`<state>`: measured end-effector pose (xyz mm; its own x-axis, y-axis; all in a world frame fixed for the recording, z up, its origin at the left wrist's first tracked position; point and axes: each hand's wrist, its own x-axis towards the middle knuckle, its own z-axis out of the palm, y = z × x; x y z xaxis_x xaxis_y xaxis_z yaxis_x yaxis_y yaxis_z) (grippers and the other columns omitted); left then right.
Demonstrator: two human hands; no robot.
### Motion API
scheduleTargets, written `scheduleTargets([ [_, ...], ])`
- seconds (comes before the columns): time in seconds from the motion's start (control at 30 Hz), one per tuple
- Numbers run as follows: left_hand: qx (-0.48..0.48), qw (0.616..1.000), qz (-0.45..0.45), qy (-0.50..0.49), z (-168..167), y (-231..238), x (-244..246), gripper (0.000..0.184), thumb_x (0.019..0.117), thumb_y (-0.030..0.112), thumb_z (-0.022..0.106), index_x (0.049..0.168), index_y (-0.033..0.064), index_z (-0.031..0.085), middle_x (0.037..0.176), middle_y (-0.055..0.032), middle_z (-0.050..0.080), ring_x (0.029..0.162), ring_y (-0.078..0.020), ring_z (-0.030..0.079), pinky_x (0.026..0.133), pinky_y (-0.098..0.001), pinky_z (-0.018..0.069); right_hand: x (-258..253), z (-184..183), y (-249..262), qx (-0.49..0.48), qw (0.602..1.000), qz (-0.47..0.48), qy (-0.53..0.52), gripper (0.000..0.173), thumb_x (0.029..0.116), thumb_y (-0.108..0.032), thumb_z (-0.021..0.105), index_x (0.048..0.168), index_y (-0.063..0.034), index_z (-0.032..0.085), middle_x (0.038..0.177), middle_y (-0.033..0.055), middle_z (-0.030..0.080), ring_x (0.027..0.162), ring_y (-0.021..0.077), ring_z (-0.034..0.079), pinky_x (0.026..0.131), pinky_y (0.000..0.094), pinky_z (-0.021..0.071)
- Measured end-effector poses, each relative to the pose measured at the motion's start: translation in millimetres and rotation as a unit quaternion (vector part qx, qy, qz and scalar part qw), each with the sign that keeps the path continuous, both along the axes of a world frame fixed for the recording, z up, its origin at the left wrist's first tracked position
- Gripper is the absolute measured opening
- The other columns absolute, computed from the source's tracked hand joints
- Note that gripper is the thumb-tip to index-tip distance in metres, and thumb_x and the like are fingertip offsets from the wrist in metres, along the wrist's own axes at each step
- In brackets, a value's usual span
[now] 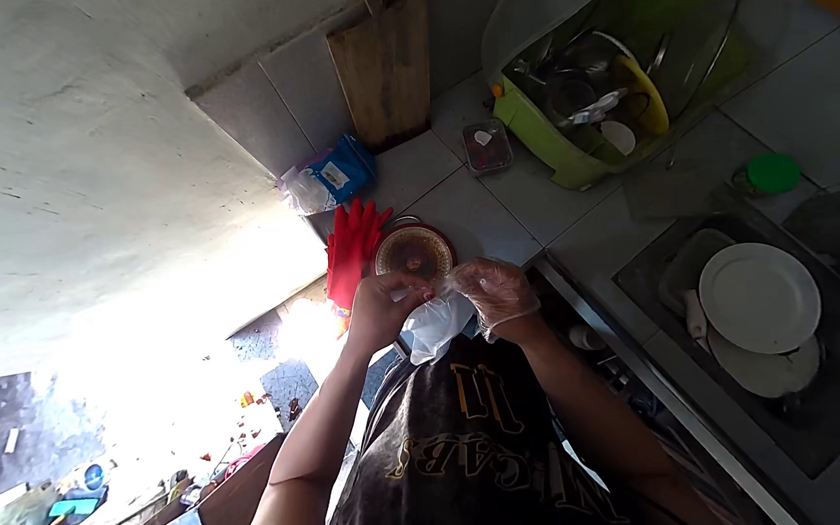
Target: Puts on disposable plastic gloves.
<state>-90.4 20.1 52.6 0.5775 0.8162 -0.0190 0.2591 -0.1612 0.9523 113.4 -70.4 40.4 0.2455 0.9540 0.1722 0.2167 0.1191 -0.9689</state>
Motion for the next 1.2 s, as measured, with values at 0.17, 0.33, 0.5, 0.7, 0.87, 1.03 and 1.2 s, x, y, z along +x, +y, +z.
scheduleTargets([
  [0.17, -0.034, 0.996, -0.072, -0.046, -2, 6, -4, 0.047, 0.0834, 0.016, 0.083, 0.124, 0.0059, 0.063, 0.116, -0.0042, 0.074, 0.109, -0.016, 0.071, 0.098, -0.0375, 0.0596, -1, -1, 0, 0.006, 1.0, -0.018, 0.015, 0.007, 0.0949, -0.011, 0.071, 0.098, -0.0045, 0.074, 0.095, 0.0025, 0.074, 0.089, 0.0084, 0.07, 0.084, 0.0289, 0.0608],
  [0.33, 0.035, 0.998, -0.056, -0.012, 11, 3, 5, 0.033, 0.0944, 0.016, 0.071, 0.125, 0.0063, 0.063, 0.103, -0.0006, 0.078, 0.093, -0.0101, 0.075, 0.087, -0.0329, 0.0635, -1, 0, 0, 0.008, 1.0, -0.001, 0.013, 0.008, 0.0954, -0.011, 0.071, 0.098, -0.0043, 0.074, 0.097, 0.0031, 0.073, 0.091, 0.0093, 0.07, 0.085, 0.0295, 0.0607],
  [0.5, 0.075, 0.996, -0.029, 0.028, 14, -1, 11, 0.032, 0.0886, 0.015, 0.08, 0.118, 0.0111, 0.068, 0.092, 0.0067, 0.079, 0.085, -0.0028, 0.074, 0.082, -0.0269, 0.0629, 0, 2, -2, 0.001, 1.0, -0.005, 0.009, 0.008, 0.0947, -0.011, 0.072, 0.098, -0.004, 0.074, 0.096, 0.0034, 0.074, 0.09, 0.0095, 0.07, 0.085, 0.0292, 0.0607],
  [0.7, 0.02, 0.997, -0.073, -0.023, 12, 4, 5, 0.066, 0.0766, 0.03, 0.091, 0.13, 0.0082, 0.058, 0.103, 0.0018, 0.074, 0.094, -0.0114, 0.072, 0.086, -0.0318, 0.0629, -2, 0, -3, -0.013, 1.0, -0.001, 0.006, 0.008, 0.0953, -0.013, 0.071, 0.097, -0.0061, 0.075, 0.095, 0.0015, 0.073, 0.089, 0.0073, 0.07, 0.084, 0.0278, 0.0604],
  [0.87, 0.007, 0.991, -0.133, 0.013, 29, 22, 2, 0.038, 0.0913, 0.025, 0.073, 0.123, 0.0075, 0.063, 0.098, 0.0013, 0.076, 0.085, -0.0092, 0.073, 0.076, -0.029, 0.063, 0, 3, -2, -0.038, 0.999, 0.023, -0.018, 0.009, 0.095, -0.017, 0.072, 0.097, -0.0081, 0.075, 0.096, 0.0006, 0.073, 0.09, 0.0069, 0.069, 0.085, 0.0284, 0.0596],
  [1.03, -0.043, 0.985, -0.149, 0.072, 38, 33, 9, 0.022, 0.0905, 0.007, 0.075, 0.111, 0.0094, 0.068, 0.088, 0.0004, 0.075, 0.077, -0.0098, 0.072, 0.073, -0.0296, 0.0629, -3, 12, 0, -0.058, 0.992, -0.041, -0.1, 0.023, 0.0947, -0.027, 0.073, 0.11, -0.0102, 0.072, 0.104, 0.0024, 0.073, 0.095, 0.011, 0.069, 0.087, 0.0353, 0.0594],
  [1.2, -0.046, 0.999, 0.004, 0.008, 23, 17, 14, 0.025, 0.0897, 0.006, 0.076, 0.111, 0.0097, 0.063, 0.088, -0.0005, 0.076, 0.073, -0.0114, 0.072, 0.067, -0.0297, 0.0613, -9, 29, -11, -0.064, 0.957, -0.184, -0.213, 0.046, 0.0883, -0.049, 0.072, 0.096, -0.0046, 0.068, 0.085, 0.0081, 0.068, 0.078, 0.0208, 0.067, 0.07, 0.0461, 0.0573],
])
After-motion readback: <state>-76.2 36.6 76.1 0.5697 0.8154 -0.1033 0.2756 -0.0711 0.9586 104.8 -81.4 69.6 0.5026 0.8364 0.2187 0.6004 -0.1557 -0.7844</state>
